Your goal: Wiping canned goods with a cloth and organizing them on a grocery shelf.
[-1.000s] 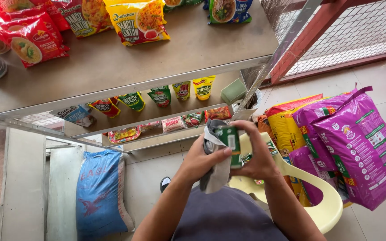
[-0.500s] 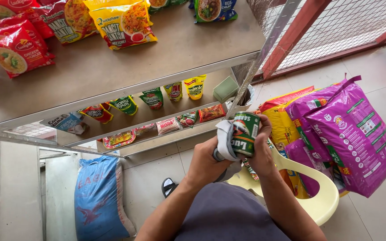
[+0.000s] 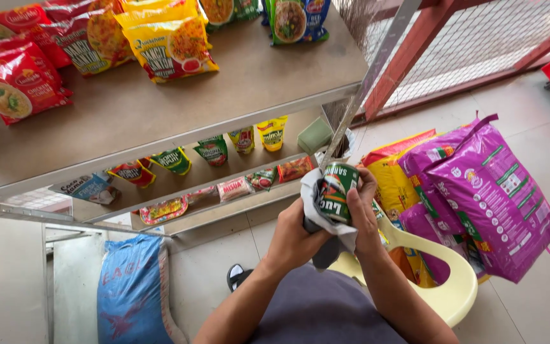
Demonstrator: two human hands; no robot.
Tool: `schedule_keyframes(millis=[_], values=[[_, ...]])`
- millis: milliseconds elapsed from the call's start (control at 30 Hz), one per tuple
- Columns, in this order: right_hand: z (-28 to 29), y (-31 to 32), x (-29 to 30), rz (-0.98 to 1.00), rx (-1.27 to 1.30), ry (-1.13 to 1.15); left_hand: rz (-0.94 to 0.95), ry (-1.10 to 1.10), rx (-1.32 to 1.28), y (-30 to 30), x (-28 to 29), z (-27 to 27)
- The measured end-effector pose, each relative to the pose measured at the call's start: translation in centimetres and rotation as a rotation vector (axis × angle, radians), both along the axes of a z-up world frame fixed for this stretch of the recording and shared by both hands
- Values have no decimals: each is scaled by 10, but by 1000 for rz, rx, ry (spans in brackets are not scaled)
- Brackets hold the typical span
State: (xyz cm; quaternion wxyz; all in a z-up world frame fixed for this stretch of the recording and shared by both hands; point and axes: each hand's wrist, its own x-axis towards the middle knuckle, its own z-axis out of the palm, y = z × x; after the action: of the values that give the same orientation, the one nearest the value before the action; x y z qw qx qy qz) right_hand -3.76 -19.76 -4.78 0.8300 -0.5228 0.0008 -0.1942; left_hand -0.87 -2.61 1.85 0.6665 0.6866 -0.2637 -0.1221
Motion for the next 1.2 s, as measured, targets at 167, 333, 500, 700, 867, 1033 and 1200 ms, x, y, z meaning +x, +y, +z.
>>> schedule_keyframes(millis=[167,333,500,700,867,1033,1200], values=[[18,7,8,40,130,82,43,-178,11,17,7,-8],[17,20,3,94,91,63,55,-271,51,17,10,-1],[16,34,2,147,69,49,-32,-202,-45,29,18,-12],[34,64,6,161,-4,8,-69,-161,-97,52,24,-11],[26,78,8,-89,-538,223,33,-469,108,79,36,2],[49,114,5,161,-133,145,4,-712,239,107,45,18],[-14,114,-7,330,360,230,-202,-448,49,137,54,16]])
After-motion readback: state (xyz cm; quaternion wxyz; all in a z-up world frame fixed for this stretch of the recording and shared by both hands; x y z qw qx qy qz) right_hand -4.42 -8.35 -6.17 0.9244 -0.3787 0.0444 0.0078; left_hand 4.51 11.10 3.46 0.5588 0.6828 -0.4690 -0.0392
